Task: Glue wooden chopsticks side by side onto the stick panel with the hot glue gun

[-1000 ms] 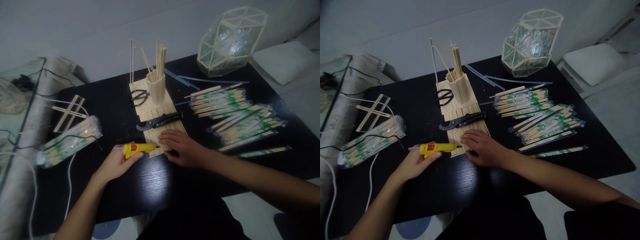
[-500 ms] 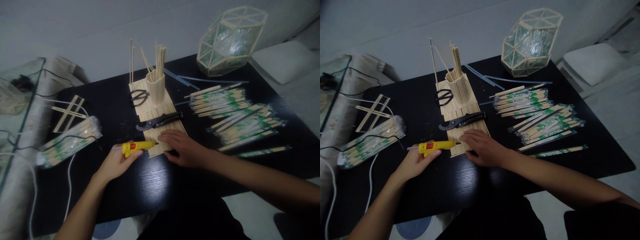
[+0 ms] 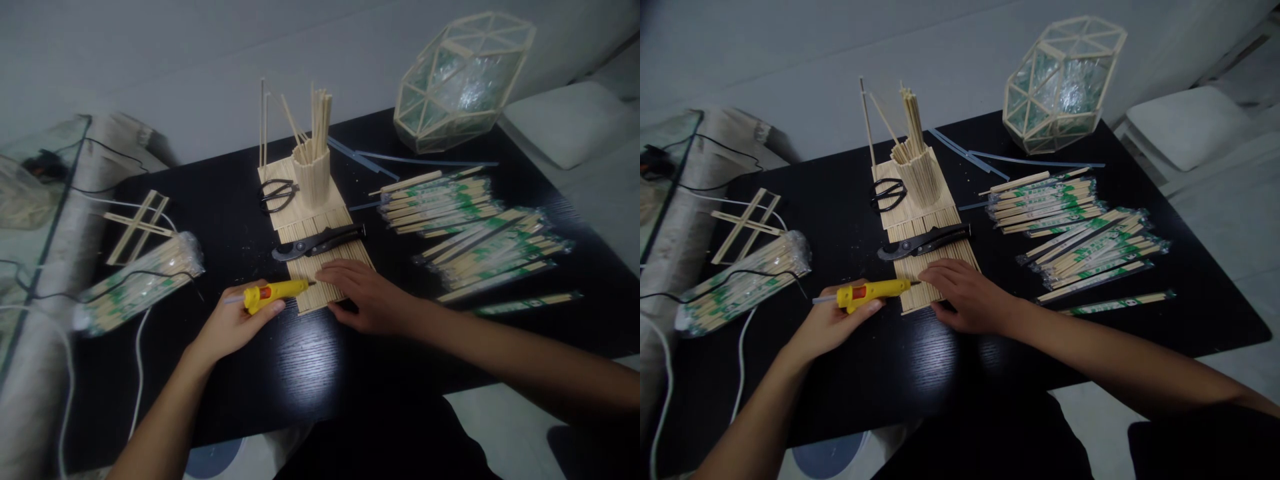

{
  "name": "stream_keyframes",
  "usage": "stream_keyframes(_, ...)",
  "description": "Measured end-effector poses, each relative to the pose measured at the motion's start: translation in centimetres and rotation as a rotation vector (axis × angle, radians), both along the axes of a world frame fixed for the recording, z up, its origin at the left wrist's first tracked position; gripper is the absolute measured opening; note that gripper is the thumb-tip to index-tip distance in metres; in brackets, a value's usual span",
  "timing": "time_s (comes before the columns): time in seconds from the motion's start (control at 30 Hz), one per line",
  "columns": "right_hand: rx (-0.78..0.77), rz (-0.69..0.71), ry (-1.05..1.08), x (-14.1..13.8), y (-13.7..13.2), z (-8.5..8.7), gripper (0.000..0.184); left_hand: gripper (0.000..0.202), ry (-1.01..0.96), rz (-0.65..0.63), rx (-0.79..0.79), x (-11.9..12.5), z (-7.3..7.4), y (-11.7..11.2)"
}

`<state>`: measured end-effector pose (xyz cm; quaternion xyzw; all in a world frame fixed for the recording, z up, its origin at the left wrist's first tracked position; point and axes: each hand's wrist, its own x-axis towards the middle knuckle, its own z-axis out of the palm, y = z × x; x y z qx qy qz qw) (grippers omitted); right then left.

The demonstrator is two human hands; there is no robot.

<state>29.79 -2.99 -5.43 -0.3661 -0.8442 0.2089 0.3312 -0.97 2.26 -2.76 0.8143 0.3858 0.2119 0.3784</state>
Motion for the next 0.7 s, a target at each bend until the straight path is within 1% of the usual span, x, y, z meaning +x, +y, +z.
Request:
stream_keyframes(0.27,0.013,-0.005,-0.004,0.0,0.0,0.0,0.053,0.027,-0.028,0.01,0.03,0.4,0.1,-0.1)
stream_keyframes(0.47,0.003,-0.003,-0.002,0.0,0.0,0.0,0.055,0.032,0.011,-0.019,0.001,0.5,0.4,-0.2)
stream_keyframes(0.7,0.009,-0.005,-0.011,0.0,0.1,-0.1,0.05,0.032,0.019,-0.129,-0.013,0.7,1.3,-0.2)
